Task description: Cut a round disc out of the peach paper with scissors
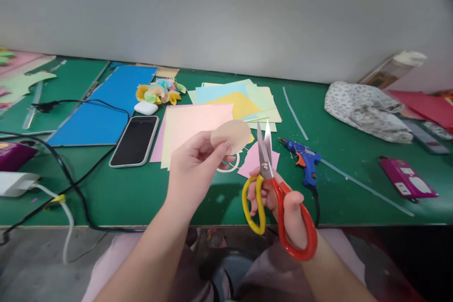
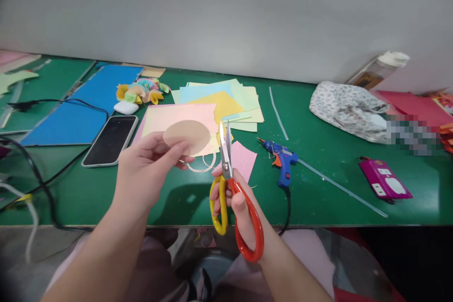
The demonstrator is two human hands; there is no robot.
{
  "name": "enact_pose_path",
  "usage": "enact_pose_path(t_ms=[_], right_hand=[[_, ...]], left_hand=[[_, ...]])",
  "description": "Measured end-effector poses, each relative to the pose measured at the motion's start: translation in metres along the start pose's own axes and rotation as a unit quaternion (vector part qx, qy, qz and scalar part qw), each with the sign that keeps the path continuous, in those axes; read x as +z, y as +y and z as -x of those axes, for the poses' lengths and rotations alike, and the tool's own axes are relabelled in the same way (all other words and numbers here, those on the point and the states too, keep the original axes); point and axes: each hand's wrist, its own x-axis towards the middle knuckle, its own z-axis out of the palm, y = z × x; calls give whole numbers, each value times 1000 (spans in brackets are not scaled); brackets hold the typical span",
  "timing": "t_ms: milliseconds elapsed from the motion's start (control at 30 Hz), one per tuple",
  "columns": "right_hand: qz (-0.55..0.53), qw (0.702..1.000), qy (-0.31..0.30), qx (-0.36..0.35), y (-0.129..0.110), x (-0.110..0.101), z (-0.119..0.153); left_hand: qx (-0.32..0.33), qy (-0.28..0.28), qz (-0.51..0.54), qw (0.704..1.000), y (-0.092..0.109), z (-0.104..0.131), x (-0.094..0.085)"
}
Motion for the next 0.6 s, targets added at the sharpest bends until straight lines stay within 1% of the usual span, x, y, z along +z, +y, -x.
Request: enact_pose_path(t_ms=[67,167,233,300,367,467,533,600], right_hand=[[-13,1000,-14,-12,3,-4,-2],[-15,1000,0,-22,3,-6,-3],[-22,1000,2,-21,2,-6,-4],[-49,999,-4,-11,2,-6,-5],[-89,996,-11,2,2,-6,-6],[-129,992,5,14,0,-6,-9],[-126,991,40,16,-3,-6,-11],[-98,991,89,22,-7,-4,-11]], left_hand=[[-6,-7,8,1000,-1,0,-1],[-30,-19,33,999,-4,-1,0],[-44,-34,43,998,-5,-1,1],[-40,-47,36,997,-6,-1,2],[-6,-52,9,999,-9,1,2],[97,-61,-52,992,-16,4,0],[179,-80,-95,976,-23,6,1],[235,-103,-125,958,-29,10,3]])
